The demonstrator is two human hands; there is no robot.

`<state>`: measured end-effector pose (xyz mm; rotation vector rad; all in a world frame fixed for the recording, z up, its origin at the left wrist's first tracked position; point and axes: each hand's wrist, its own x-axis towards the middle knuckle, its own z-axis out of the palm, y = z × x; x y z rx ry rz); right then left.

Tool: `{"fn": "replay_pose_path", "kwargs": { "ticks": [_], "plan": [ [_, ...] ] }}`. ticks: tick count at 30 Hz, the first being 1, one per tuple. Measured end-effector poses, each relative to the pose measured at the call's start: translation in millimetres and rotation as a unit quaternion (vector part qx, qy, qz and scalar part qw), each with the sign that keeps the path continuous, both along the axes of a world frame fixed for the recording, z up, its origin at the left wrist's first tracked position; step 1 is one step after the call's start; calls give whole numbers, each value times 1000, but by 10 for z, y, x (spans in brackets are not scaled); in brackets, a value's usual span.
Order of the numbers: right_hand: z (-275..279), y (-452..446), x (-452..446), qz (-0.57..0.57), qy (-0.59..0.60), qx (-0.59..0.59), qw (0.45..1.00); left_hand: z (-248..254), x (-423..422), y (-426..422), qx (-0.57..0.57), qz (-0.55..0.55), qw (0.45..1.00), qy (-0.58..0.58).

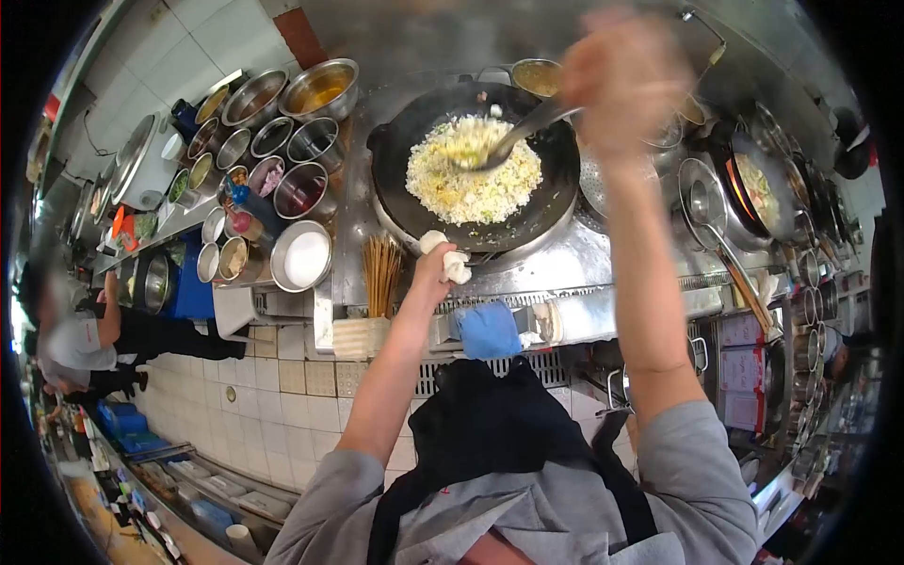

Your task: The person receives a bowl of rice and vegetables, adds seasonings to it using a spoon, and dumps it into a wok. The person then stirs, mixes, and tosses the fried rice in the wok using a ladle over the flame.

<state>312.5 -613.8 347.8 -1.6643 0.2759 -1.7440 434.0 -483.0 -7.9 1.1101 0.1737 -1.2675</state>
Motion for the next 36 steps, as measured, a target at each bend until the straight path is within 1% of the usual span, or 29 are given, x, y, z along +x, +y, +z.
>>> {"fn": "replay_pose_path", "kwargs": {
  "ticks": [1, 2, 4, 5, 6, 7, 8, 9, 10, 12, 14, 15, 16, 18, 19, 20, 22, 24, 25, 26, 28, 30, 32, 33, 34, 35, 36],
  "plan": [
    [-538, -323, 184, 93, 24, 35, 995, -5, 33, 22, 12, -8, 1000, -3],
    [-916, -630, 310, 184, 49, 74, 979, -22, 42, 75, 26, -18, 999, -6],
    [-557, -638, 163, 135, 75, 105, 982, 337, -65, 292, 22, 3, 999, -34],
    [-401, -677, 62, 148, 42, 120, 981, 324, -109, 419, 21, 18, 997, -75],
    [-233, -652, -40, 155, 1, 121, 980, 284, -140, 608, 14, 10, 996, -88],
    [-192, -608, -197, 179, -16, 124, 976, 428, -231, 804, -6, 27, 993, -112],
    [-187, -593, -285, 201, -34, 126, 971, 536, -316, 978, 15, 32, 992, -118],
    [-444, -639, -217, 147, -34, 124, 981, 481, -357, 1117, 9, 31, 994, -105],
    [-674, -666, -81, 120, -76, 127, 982, 414, -406, 1250, 4, 30, 995, -92],
    [-812, -801, 95, 160, -98, 169, 968, 229, -508, 1413, 24, 42, 992, -117],
    [-613, -791, 85, 167, -83, 228, 956, 204, -645, 1562, 45, 54, 988, -140],
    [-465, -799, 93, 172, -74, 254, 949, 267, -708, 1610, 54, 65, 985, -151],
    [-347, -695, 35, 175, -72, 236, 953, 331, -765, 1631, 63, 79, 982, -159],
    [-250, -266, -199, 182, -68, 207, 959, 401, -855, 1701, 59, 108, 983, -136],
    [-463, -174, -191, 155, -43, 188, 969, 397, -885, 1729, 58, 115, 982, -137],
    [-670, -82, -102, 161, -83, 205, 962, 394, -923, 1759, 57, 121, 981, -138],
    [-956, -191, 125, 180, -110, 168, 963, 429, -973, 1752, 58, 99, 983, -145],
    [-894, -427, 185, 248, -55, 147, 956, 574, -1011, 1697, 58, 79, 985, -144],
    [-733, -443, 117, 242, -34, 150, 958, 561, -1009, 1722, 50, 80, 984, -153],
    [-559, -419, -30, 195, 15, 124, 973, 531, -992, 1754, 42, 84, 982, -161],
    [-292, -388, -364, 185, 10, 148, 971, 494, -1048, 1861, 41, 112, 980, -158],
    [-283, -309, -535, 159, -28, 156, 974, 498, -1094, 1950, 42, 159, 975, -149],
    [-689, -549, -206, 93, -69, 125, 985, 396, -1144, 2070, 45, 147, 978, -143],
    [-798, -574, 16, 71, -98, 160, 980, 399, -1170, 2078, 40, 138, 980, -138],
    [-764, -633, 191, 84, -71, 202, 973, 406, -1195, 2068, 33, 129, 982, -133],
    [-689, -753, 291, 138, -57, 197, 969, 439, -1237, 2050, 32, 129, 981, -139],
    [-544, -674, 362, 186, -91, 207, 956, 494, -1282, 2044, 33, 127, 981, -145]
  ]
}}
